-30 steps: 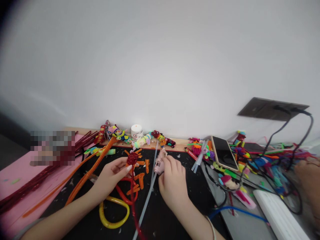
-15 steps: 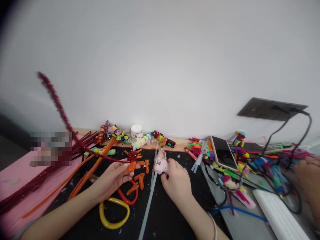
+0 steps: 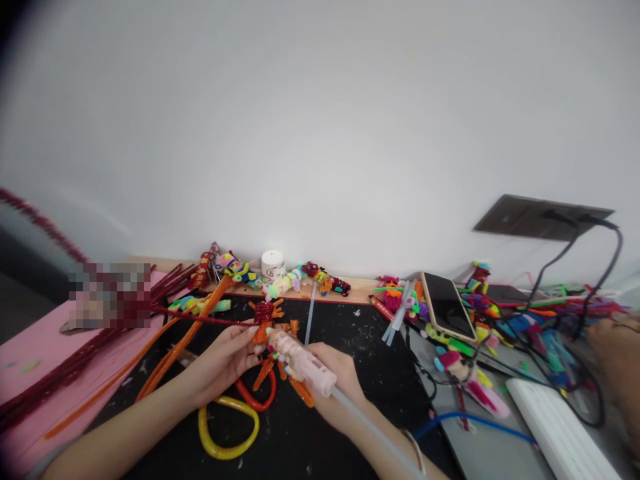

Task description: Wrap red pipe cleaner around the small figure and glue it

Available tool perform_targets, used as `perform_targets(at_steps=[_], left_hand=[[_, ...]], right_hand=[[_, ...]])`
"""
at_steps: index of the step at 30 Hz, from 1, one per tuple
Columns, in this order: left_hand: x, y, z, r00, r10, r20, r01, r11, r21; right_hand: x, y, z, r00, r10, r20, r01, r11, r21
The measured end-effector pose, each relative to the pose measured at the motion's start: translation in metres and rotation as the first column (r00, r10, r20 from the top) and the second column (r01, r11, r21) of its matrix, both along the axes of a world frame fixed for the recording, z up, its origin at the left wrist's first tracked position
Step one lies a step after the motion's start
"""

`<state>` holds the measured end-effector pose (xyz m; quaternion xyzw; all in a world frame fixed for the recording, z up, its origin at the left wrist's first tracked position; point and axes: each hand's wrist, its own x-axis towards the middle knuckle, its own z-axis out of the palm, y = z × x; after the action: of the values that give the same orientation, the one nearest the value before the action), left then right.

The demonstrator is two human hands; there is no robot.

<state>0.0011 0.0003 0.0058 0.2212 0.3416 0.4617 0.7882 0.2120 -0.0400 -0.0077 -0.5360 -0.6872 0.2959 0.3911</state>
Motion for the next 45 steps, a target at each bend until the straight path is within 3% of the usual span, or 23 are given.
perform_targets(at_steps=[9, 18, 31, 39, 45], left_hand=[[0.001, -0.001, -0.002, 0.999, -0.037, -0.013, 0.037, 0.999, 0.004], [0.002, -0.002, -0.002, 0.999, -0.04, -0.03, 0.04, 0.999, 0.009], [0.002, 0.0, -0.002, 0.998, -0.058, -0.039, 0.059, 0.998, 0.036], [0.0, 0.0, -0.004, 0.998, -0.061, -0.025, 0.062, 0.997, 0.047], [0.001, 0.0, 0.001, 0.998, -0.066, -0.023, 0.067, 0.997, 0.049]], right_hand=[[-0.009, -0.001, 0.014, 1.0, 0.03, 0.01, -0.03, 1.0, 0.009], [-0.006, 0.001, 0.002, 1.0, 0.026, -0.011, -0.026, 0.999, -0.037], [-0.007, 0.001, 0.004, 1.0, -0.002, 0.005, 0.002, 0.998, -0.058], [-0.008, 0.0, 0.017, 0.999, 0.021, -0.026, -0.023, 0.998, -0.06], [-0.007, 0.001, 0.009, 0.999, 0.003, -0.047, -0.005, 0.998, -0.061]])
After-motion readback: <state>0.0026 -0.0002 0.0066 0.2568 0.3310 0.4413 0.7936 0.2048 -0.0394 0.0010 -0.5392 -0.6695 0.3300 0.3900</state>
